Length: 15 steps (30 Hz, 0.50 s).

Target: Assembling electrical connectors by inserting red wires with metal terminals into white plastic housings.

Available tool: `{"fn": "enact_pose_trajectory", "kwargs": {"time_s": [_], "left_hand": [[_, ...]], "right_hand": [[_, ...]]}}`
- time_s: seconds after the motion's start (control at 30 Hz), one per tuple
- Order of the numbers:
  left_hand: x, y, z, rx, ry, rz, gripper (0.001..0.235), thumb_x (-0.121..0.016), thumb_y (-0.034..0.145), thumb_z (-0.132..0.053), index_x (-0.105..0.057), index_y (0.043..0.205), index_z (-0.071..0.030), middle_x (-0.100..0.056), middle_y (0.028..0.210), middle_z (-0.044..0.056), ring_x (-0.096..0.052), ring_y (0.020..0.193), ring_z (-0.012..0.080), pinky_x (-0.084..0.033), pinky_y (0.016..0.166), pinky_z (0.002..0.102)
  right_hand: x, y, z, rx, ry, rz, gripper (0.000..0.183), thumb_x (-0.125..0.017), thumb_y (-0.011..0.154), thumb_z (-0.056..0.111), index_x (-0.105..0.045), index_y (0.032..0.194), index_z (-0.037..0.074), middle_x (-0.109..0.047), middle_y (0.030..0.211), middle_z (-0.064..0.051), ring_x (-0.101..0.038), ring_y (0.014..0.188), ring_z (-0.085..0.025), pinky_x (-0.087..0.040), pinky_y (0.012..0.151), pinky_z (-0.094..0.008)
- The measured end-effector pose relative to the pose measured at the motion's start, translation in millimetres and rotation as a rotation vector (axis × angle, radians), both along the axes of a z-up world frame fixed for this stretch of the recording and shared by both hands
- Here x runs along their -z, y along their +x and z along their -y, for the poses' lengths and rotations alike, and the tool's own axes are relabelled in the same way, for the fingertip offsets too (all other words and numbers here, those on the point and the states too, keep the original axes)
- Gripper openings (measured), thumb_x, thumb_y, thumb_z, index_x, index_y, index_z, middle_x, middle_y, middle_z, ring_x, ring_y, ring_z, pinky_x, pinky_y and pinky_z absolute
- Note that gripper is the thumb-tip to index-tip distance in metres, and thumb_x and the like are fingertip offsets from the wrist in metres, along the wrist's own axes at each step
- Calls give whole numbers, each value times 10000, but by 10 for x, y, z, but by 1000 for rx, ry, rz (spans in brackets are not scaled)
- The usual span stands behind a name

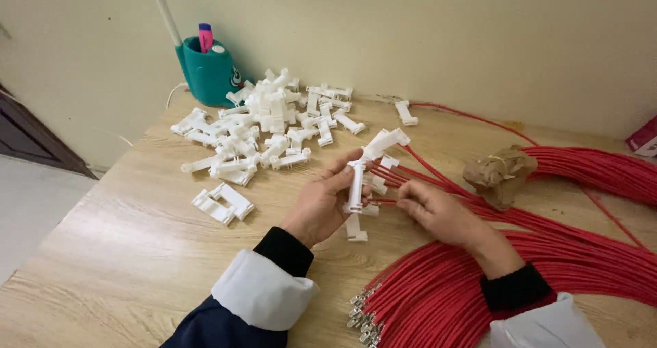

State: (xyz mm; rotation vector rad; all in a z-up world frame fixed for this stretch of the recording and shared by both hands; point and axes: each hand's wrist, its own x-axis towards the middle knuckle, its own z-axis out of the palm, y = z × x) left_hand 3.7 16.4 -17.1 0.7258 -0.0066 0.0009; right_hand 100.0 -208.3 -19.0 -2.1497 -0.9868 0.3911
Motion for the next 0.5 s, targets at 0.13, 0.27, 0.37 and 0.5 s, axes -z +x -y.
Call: {"fn": "enact_pose_trajectory", "kwargs": {"time_s": [0.13, 0.27, 0.37, 0.5], "left_hand": [[65, 13, -18, -9, -50, 46, 417, -480, 985, -78, -488, 1397, -144, -648, 1223, 133, -722, 866, 233, -629, 713, 326], [-24, -64, 40, -95, -87, 79, 480, -547, 937, -17, -482, 1394, -148, -641, 1105, 155, -705, 925, 292, -616, 797, 401], [-28, -61, 72, -147, -92, 79, 503, -567, 922, 9, -465, 1396, -123, -610, 1033, 126, -705, 917, 290, -614, 810, 400], [50, 26, 148, -252, -122, 36, 417, -619, 892, 34, -525, 1274, -105, -567, 987, 110, -694, 901, 295, -604, 850, 414]], "right_hand": [[-148, -140, -50, 23, 196, -16, 141, -587, 949, 157, -660, 1063, 116, -620, 696, 3, -598, 660, -123, -526, 665, -279], [-190, -149, -38, 57, 332, 15, 170, -565, 963, 134, -686, 1060, 65, -580, 627, -17, -538, 625, -120, -490, 614, -276], [-131, -33, 31, 55, 419, 21, 179, -561, 969, 119, -691, 1063, 40, -554, 614, -17, -499, 598, -118, -469, 583, -271], [-315, -180, 63, -91, 537, -74, 156, -601, 910, 58, -699, 1010, -10, -640, 610, -80, -545, 577, -119, -480, 569, -251]]}}
